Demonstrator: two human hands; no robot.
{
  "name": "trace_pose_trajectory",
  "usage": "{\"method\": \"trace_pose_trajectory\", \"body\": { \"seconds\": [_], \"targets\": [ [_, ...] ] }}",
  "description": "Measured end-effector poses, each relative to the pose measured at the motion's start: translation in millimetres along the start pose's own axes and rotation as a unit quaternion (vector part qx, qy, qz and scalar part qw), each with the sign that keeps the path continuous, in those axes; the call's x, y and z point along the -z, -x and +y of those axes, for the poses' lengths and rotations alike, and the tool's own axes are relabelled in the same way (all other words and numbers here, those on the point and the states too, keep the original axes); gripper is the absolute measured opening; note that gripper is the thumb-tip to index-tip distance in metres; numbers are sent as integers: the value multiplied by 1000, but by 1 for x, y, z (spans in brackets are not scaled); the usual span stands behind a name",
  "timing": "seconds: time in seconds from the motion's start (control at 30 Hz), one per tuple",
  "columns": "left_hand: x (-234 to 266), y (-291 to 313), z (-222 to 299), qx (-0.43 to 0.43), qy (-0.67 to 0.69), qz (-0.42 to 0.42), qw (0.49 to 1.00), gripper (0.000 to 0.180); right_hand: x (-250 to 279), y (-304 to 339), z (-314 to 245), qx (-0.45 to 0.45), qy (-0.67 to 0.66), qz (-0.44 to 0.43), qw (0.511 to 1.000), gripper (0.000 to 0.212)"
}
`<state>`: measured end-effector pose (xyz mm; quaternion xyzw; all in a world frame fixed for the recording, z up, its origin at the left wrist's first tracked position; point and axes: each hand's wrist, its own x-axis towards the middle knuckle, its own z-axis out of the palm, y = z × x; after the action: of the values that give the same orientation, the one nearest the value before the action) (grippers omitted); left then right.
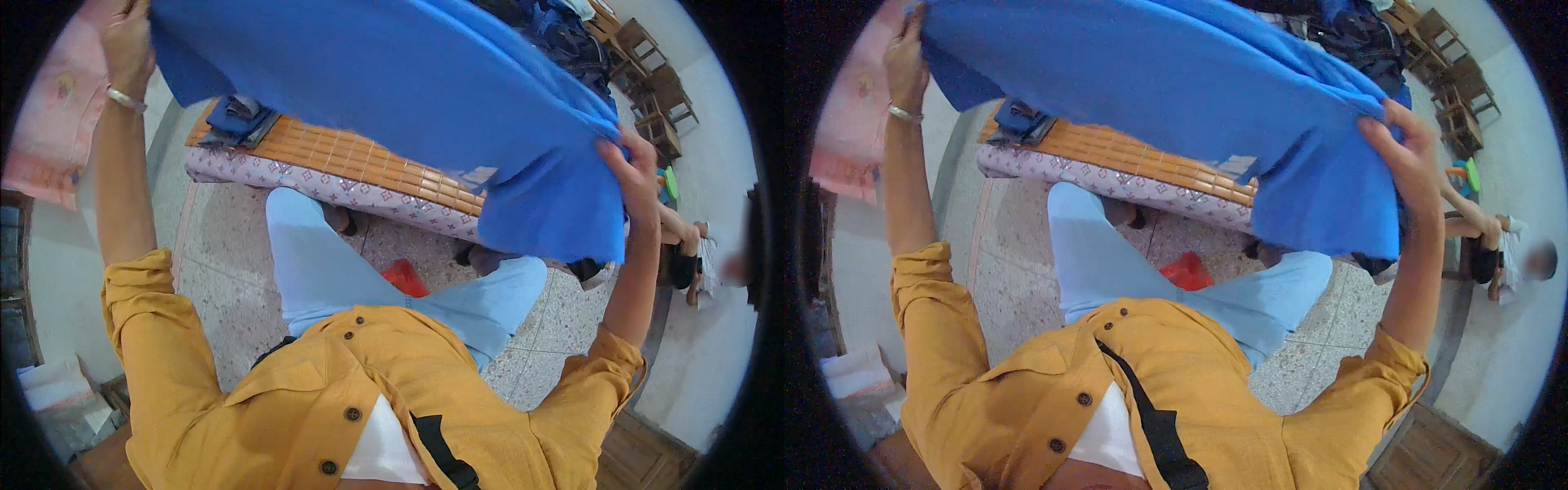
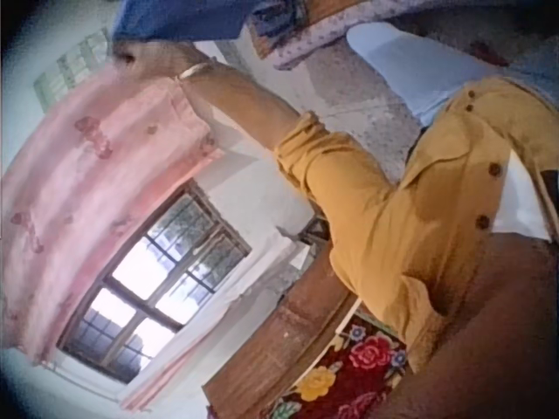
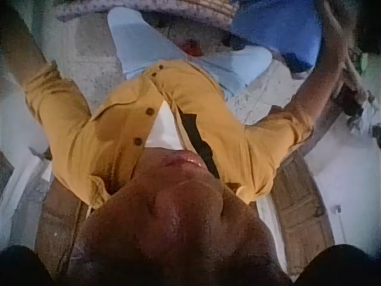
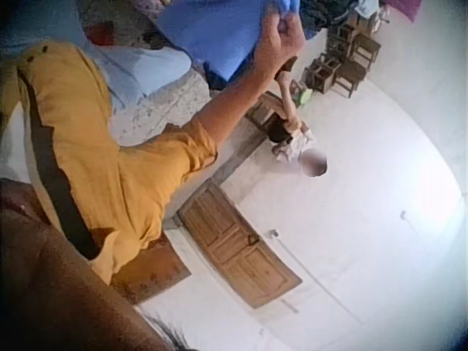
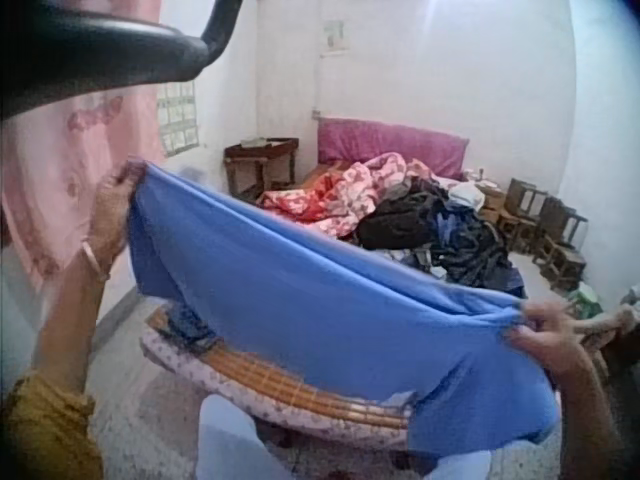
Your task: The person folds a dark grey garment, then a blue t-shirt, and finally a pair of dark trousers on a bamboo mat. Each item is smoothed, folded into a compact rectangle, and placed on a growing stack.
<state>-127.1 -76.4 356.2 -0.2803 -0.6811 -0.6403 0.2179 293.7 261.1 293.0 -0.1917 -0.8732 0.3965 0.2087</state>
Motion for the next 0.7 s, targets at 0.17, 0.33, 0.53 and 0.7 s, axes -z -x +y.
{"method": "trace_pose_trajectory", "body": {
  "seconds": [0.17,0.33,0.53,0.7],
  "targets": [
    [-61,13,-45,23,-56,-152,987,30,8,-41,58,75,255,22,964,11],
    [-93,16,-72,25,88,-197,976,27,63,-56,59,223,377,224,871,13],
    [-87,78,-79,-19,-29,-253,967,24,49,-9,44,322,541,258,733,14],
    [-73,170,-119,146,36,-373,916,14,-55,49,132,137,563,34,814,15]
  ]
}}
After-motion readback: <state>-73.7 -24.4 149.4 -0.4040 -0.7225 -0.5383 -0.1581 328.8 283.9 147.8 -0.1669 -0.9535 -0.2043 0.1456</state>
